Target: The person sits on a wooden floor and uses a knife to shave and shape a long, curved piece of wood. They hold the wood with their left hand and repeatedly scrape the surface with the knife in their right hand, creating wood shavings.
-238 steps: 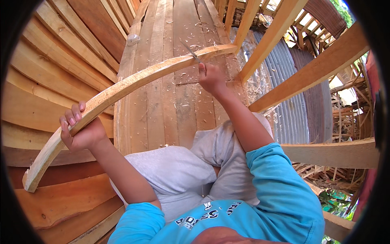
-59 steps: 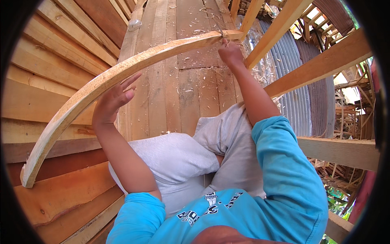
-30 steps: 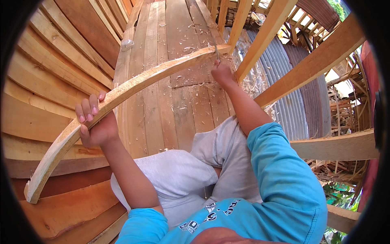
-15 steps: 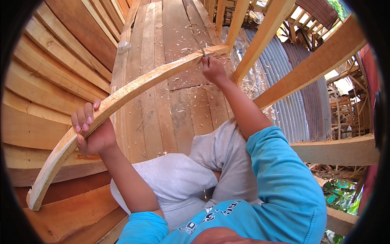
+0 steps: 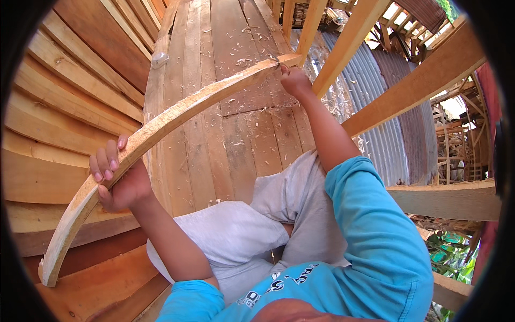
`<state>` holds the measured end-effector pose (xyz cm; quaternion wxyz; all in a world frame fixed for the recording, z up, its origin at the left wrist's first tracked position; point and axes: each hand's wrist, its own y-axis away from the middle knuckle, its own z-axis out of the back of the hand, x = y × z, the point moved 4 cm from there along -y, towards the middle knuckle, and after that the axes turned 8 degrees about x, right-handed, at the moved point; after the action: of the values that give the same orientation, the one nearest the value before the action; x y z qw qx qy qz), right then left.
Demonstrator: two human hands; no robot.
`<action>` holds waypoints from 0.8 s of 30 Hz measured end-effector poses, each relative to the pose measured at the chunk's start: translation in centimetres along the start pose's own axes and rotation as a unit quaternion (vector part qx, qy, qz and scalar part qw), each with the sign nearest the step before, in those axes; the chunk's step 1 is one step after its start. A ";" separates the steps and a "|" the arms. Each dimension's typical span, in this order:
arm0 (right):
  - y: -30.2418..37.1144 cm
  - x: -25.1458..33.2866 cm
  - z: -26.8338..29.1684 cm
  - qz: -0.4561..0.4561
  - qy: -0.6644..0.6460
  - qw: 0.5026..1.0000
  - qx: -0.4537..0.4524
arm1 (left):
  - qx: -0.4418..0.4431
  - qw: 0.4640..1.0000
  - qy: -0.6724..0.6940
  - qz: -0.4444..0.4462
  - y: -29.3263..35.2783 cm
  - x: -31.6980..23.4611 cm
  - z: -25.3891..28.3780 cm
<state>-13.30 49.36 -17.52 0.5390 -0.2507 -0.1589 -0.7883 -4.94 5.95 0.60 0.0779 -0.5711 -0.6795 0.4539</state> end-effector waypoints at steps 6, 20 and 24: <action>0.1 1.5 0.0 0.013 0.000 1.000 -0.008 | -0.001 1.000 -0.013 0.001 0.2 -0.6 0.1; 0.7 1.6 0.0 -0.006 -0.058 0.998 -0.015 | -0.003 1.000 -0.007 0.000 0.2 -0.6 0.1; 1.1 3.0 -1.2 0.002 -0.070 0.997 -0.012 | -0.004 1.000 -0.007 0.001 0.1 -0.6 0.4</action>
<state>-13.44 46.07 -16.84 0.5249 -0.3120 -0.1863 -0.7697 -4.96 5.20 0.54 0.0703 -0.5690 -0.6812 0.4553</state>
